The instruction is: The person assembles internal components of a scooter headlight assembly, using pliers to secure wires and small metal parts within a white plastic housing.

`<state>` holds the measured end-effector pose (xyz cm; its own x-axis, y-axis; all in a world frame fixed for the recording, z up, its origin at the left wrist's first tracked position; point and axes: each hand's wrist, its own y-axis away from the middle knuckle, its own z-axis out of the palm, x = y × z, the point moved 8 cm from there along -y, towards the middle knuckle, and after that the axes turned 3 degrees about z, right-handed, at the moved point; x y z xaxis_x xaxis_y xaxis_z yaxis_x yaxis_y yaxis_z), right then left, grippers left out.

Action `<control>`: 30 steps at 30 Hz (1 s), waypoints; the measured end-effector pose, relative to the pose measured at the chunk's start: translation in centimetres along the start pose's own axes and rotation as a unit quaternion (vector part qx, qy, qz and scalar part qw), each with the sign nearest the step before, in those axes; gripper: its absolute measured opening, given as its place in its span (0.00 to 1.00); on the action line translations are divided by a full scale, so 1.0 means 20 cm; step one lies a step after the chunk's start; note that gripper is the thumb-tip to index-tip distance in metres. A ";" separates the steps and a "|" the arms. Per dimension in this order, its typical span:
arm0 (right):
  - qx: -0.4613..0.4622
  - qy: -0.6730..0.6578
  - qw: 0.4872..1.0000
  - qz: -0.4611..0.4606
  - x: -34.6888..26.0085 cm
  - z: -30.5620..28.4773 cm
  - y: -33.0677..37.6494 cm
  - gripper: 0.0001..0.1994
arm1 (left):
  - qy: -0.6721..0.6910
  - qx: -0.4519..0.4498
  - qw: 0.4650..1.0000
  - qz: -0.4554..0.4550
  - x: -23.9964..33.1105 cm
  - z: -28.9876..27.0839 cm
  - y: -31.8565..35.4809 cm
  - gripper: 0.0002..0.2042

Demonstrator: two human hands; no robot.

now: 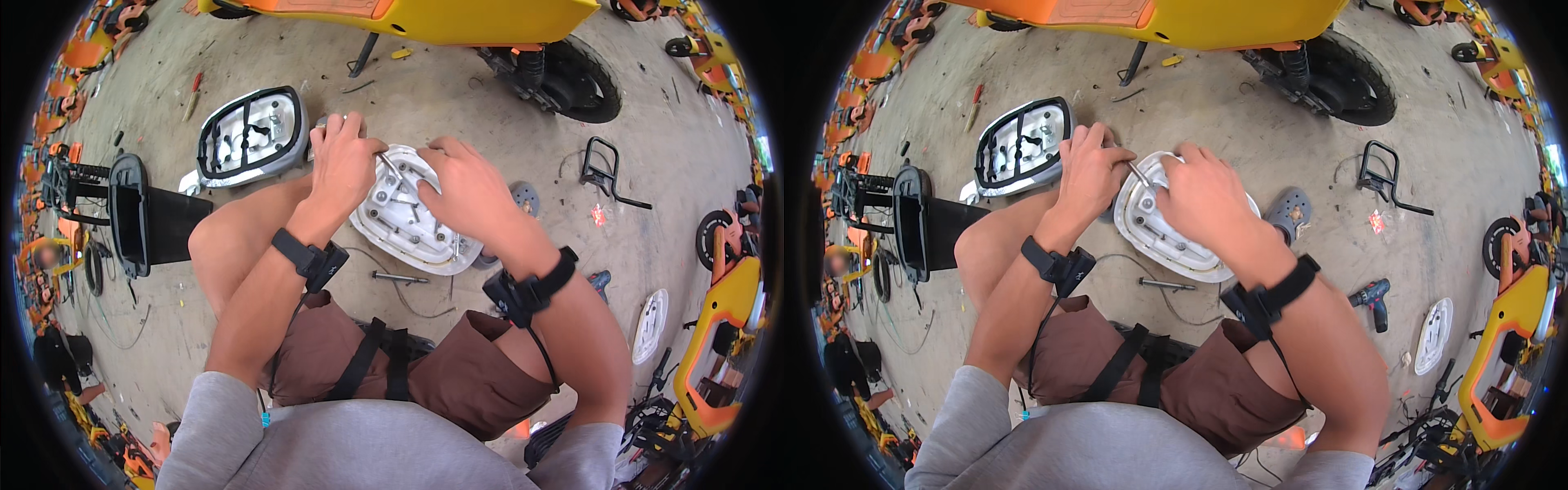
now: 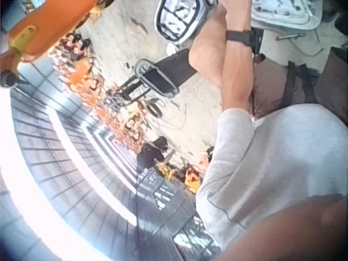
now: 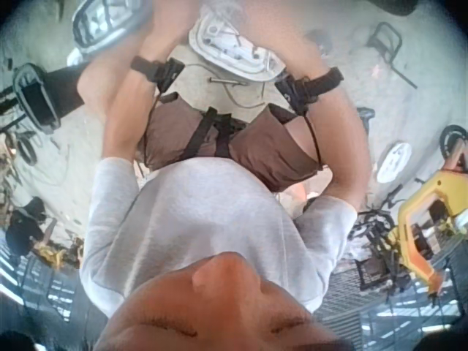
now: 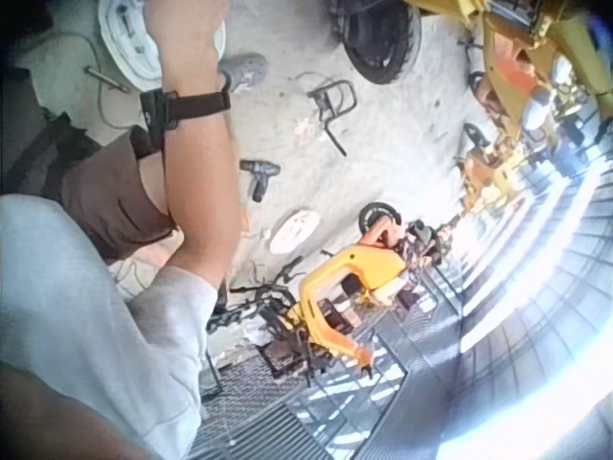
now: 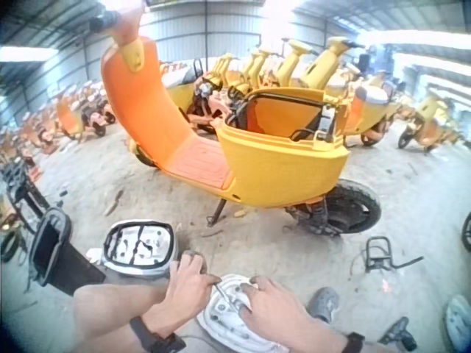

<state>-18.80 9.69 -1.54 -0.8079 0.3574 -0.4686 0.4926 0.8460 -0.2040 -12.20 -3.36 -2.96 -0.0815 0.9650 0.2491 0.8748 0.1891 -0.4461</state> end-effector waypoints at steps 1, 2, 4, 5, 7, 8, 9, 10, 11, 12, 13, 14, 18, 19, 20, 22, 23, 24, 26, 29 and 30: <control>-0.033 0.032 0.999 0.016 0.08 0.08 0.00 0.13 | 0.043 -0.048 0.997 -0.040 -0.05 0.06 0.01 0.11; -0.110 0.025 0.992 0.052 0.12 0.15 -0.01 0.12 | 0.086 -0.098 0.988 -0.080 -0.09 0.11 0.02 0.11; -0.261 0.010 0.957 0.124 0.18 0.28 0.02 0.12 | 0.151 -0.097 0.976 -0.124 -0.09 0.13 0.04 0.13; -0.266 -0.007 0.958 0.102 0.14 0.29 0.02 0.11 | 0.167 -0.094 0.974 -0.124 -0.07 0.13 0.04 0.13; -0.276 -0.040 0.959 0.059 0.05 0.32 0.03 0.10 | 0.192 -0.118 0.964 -0.143 -0.06 0.14 0.05 0.14; -0.284 -0.001 0.957 0.056 0.03 0.32 0.02 0.10 | 0.206 -0.115 0.961 -0.146 -0.05 0.14 0.05 0.14; -0.292 0.038 0.954 0.053 0.01 0.31 0.00 0.10 | 0.220 -0.113 0.957 -0.149 -0.04 0.14 0.05 0.14; -0.300 0.077 0.949 0.050 0.00 0.29 -0.02 0.10 | 0.234 -0.111 0.954 -0.151 -0.04 0.14 0.05 0.14; -0.280 0.084 0.955 0.059 -0.01 0.25 -0.06 0.12 | 0.236 -0.110 0.954 -0.147 -0.04 0.15 0.06 0.14; -0.212 0.058 0.973 0.077 -0.01 0.19 -0.10 0.13 | 0.238 -0.109 0.955 -0.142 -0.05 0.16 0.07 0.13; -0.142 0.032 0.985 0.094 0.00 0.12 -0.13 0.15 | 0.224 -0.110 0.960 -0.127 -0.06 0.16 0.07 0.13; -0.073 0.006 0.991 0.111 0.01 0.06 -0.15 0.16 | 0.211 -0.111 0.965 -0.111 -0.05 0.15 0.06 0.12; -0.127 0.057 0.980 0.139 0.09 0.07 -0.17 0.18 | 0.079 -0.031 0.996 0.008 0.01 0.06 0.03 0.11; -0.144 0.068 0.978 0.135 0.12 0.10 -0.16 0.15 | 0.042 0.014 0.998 0.042 0.04 0.02 0.02 0.11; -0.162 0.078 0.975 0.132 0.12 0.14 -0.16 0.13 | 0.061 -0.026 0.998 -0.015 0.00 0.04 0.02 0.11; -0.189 0.088 0.969 0.135 0.15 0.18 -0.14 0.10 | 0.097 -0.105 0.982 -0.126 -0.06 0.09 0.02 0.12; -0.200 0.088 0.966 0.140 0.13 0.19 -0.14 0.10 | 0.178 -0.115 0.959 -0.187 -0.11 0.13 0.04 0.13; -0.210 0.088 0.963 0.144 0.11 0.19 -0.15 0.10 | 0.167 -0.117 0.962 -0.184 -0.11 0.15 0.05 0.14; -0.239 0.054 0.962 0.119 0.08 0.23 -0.14 0.10 | 0.146 -0.122 0.966 -0.177 -0.10 0.16 0.07 0.15; -0.276 0.002 0.956 0.099 0.05 0.24 -0.12 0.10 | 0.161 -0.094 0.975 -0.124 -0.06 0.15 0.06 0.15; -0.288 -0.015 0.953 0.094 0.04 0.24 -0.12 0.11 | 0.172 -0.084 0.973 -0.129 -0.06 0.15 0.06 0.15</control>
<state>-19.06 6.13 -5.63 -0.7088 0.5199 -0.4767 0.3608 0.8480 0.3883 -12.48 -3.86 -6.32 -0.1687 0.7664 0.6199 0.9144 0.3565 -0.1919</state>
